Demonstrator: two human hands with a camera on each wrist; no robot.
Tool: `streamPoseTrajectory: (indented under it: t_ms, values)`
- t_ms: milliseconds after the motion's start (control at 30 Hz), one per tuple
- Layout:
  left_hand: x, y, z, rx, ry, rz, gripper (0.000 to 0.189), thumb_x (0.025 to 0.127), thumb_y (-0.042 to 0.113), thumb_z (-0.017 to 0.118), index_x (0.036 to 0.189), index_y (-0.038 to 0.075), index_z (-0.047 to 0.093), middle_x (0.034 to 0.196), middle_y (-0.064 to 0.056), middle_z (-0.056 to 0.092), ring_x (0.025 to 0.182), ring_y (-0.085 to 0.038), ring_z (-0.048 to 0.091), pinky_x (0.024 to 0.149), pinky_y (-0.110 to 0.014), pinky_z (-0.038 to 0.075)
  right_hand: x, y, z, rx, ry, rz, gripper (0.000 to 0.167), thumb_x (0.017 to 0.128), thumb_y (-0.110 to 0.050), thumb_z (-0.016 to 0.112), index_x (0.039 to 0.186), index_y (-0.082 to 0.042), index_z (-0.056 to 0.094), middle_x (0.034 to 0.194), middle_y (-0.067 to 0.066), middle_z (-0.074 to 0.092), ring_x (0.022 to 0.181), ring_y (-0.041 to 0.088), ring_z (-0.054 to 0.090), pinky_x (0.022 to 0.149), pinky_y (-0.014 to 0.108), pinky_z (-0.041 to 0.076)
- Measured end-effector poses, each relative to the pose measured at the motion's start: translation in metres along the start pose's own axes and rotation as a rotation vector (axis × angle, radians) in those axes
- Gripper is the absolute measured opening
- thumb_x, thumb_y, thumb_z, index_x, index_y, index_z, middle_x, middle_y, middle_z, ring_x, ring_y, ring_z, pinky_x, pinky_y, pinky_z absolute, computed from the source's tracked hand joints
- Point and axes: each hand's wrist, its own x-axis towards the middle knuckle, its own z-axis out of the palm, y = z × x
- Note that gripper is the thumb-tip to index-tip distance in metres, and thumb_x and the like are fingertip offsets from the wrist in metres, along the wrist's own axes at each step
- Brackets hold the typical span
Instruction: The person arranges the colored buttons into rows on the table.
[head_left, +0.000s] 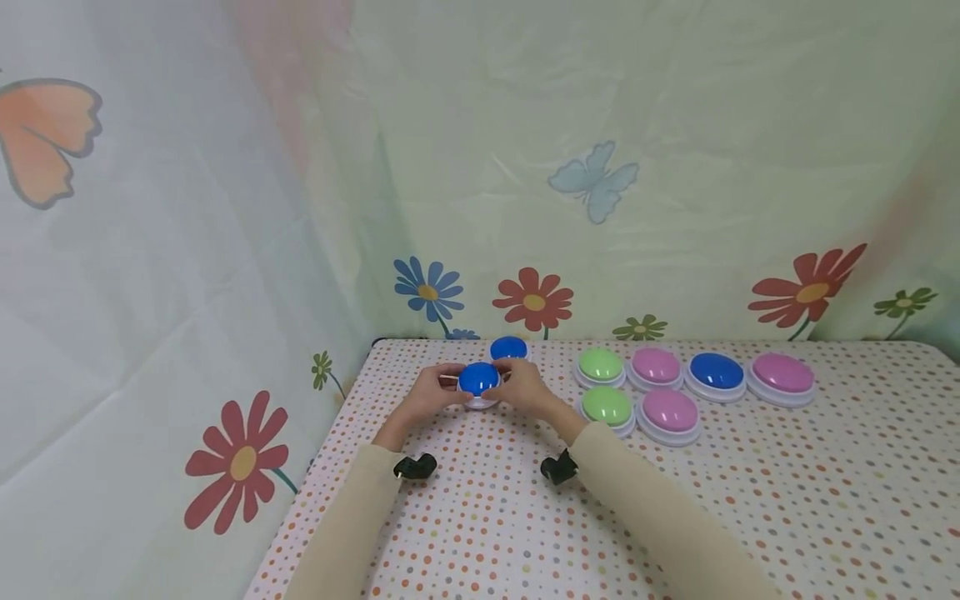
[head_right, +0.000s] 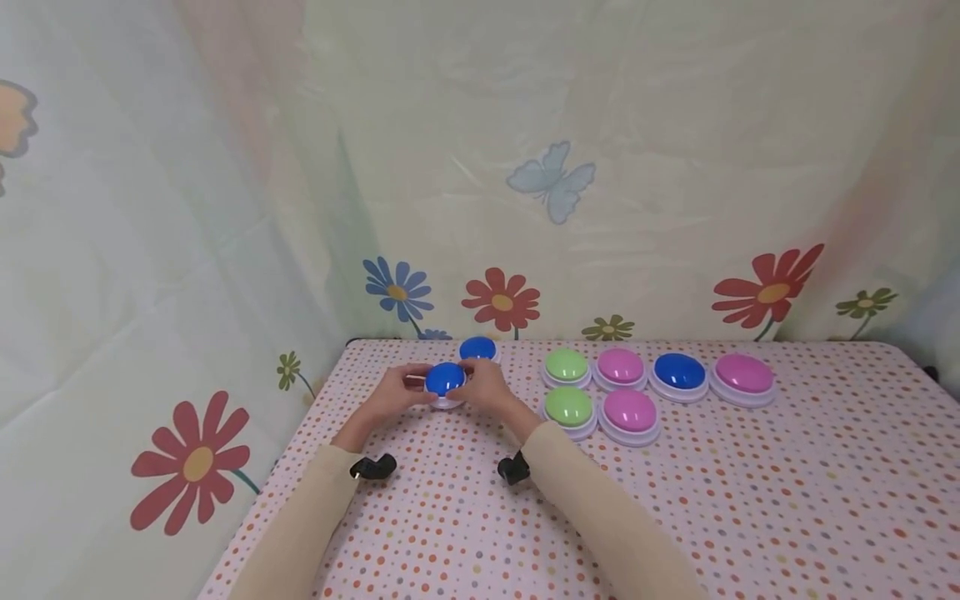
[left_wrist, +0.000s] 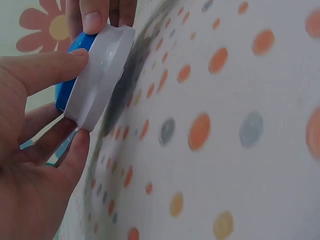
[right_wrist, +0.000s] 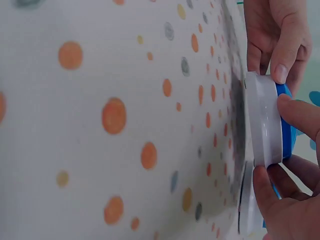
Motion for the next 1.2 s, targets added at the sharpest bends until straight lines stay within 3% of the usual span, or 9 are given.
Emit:
streamPoseTrajectory:
  t_ms: [267,500,700,867,1200]
  values:
    - [0.001,0.021,0.01,0.01,-0.015,0.031,0.058,0.084,0.023,0.078,0.135,0.008,0.055,0.127,-0.009,0.058,0.109,-0.027,0.056,0.086,-0.037,0.053,-0.014,-0.005,-0.023,-0.035,0.025,-0.012,0.063,0.082,-0.019,0.08,0.135,0.0,0.053,0.124,0.016,0.06,0.108,0.031,0.056,0.089,0.042,0.052]
    - [0.002,0.056,0.026,0.013,-0.045,0.068,0.058,0.084,0.022,0.078,0.135,0.004,0.054,0.128,-0.012,0.058,0.11,-0.029,0.058,0.089,-0.039,0.052,-0.034,-0.008,-0.053,-0.054,0.053,-0.007,0.063,0.083,-0.02,0.079,0.135,0.002,0.053,0.125,0.019,0.059,0.109,0.034,0.057,0.088,0.044,0.052]
    - [0.011,0.077,0.046,0.022,-0.068,0.134,0.059,0.084,0.023,0.078,0.134,0.004,0.055,0.127,-0.011,0.058,0.108,-0.028,0.058,0.086,-0.035,0.053,-0.053,-0.005,-0.085,-0.023,0.06,-0.036,0.06,0.083,-0.017,0.078,0.134,0.003,0.052,0.124,0.02,0.059,0.108,0.035,0.057,0.088,0.044,0.052]
    - [0.016,0.097,0.064,0.024,-0.1,0.179,0.056,0.085,0.02,0.078,0.134,0.005,0.055,0.127,-0.01,0.058,0.108,-0.027,0.059,0.087,-0.032,0.053,-0.062,0.005,-0.107,-0.042,0.069,0.006,0.064,0.084,-0.019,0.078,0.137,0.002,0.049,0.128,0.022,0.056,0.113,0.037,0.055,0.091,0.046,0.05]
    - [0.031,0.135,0.106,0.033,-0.196,0.217,0.06,0.084,0.026,0.078,0.136,0.009,0.055,0.122,-0.004,0.06,0.109,-0.025,0.058,0.084,-0.026,0.052,-0.095,0.025,-0.157,-0.099,0.09,0.03,0.066,0.085,-0.026,0.076,0.138,0.002,0.047,0.128,0.024,0.055,0.113,0.039,0.054,0.088,0.046,0.052]
